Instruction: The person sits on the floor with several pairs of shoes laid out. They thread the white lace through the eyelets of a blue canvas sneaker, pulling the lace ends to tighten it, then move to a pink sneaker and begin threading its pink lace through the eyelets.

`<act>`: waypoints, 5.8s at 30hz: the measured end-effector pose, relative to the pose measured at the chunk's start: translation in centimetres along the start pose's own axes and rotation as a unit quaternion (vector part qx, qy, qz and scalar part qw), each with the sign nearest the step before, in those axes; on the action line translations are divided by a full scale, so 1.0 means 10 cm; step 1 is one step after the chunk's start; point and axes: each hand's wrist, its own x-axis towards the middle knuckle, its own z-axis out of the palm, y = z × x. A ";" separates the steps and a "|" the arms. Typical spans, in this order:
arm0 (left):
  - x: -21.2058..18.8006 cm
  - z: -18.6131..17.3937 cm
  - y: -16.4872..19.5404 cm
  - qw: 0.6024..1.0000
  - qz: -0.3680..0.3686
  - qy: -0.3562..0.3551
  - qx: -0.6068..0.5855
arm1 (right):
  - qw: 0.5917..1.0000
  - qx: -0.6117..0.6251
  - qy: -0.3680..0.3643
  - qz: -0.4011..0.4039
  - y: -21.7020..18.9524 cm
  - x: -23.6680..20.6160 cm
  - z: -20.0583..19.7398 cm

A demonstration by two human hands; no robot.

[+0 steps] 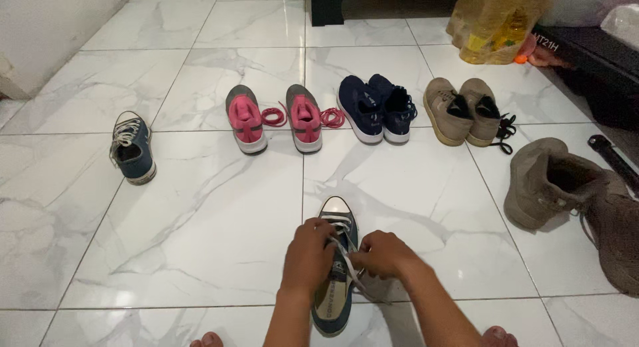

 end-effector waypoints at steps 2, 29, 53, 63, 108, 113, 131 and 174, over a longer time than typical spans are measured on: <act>0.06 0.04 0.01 0.997 -0.067 -0.021 -0.018 | 1.000 0.010 -0.005 0.009 -0.06 0.00 -0.12; 0.40 0.27 0.20 0.922 -0.363 -0.091 -0.101 | 0.974 0.192 0.043 -0.108 -0.45 -0.49 -0.87; 0.66 -0.21 -0.28 0.680 -0.267 0.332 -0.597 | 0.969 0.034 0.181 0.167 1.12 0.28 -0.81; 0.73 -0.26 -0.19 0.793 -0.321 0.193 -0.480 | 0.952 0.268 0.041 0.143 1.07 0.17 -0.58; 0.33 0.35 -0.21 0.941 -0.226 -0.063 -0.246 | 0.891 0.276 0.336 -0.126 -0.03 0.32 0.32; 0.29 0.38 -0.24 0.937 -0.235 -0.056 -0.253 | 0.899 0.308 0.301 -0.073 -0.05 0.26 0.35; 0.17 0.46 -0.10 0.964 -0.174 0.000 -0.201 | 0.883 0.431 0.179 -0.046 -0.01 0.28 0.28; 0.18 -0.15 -0.25 0.944 -0.299 -0.052 -0.130 | 0.940 0.072 0.234 -0.239 -0.33 0.01 0.24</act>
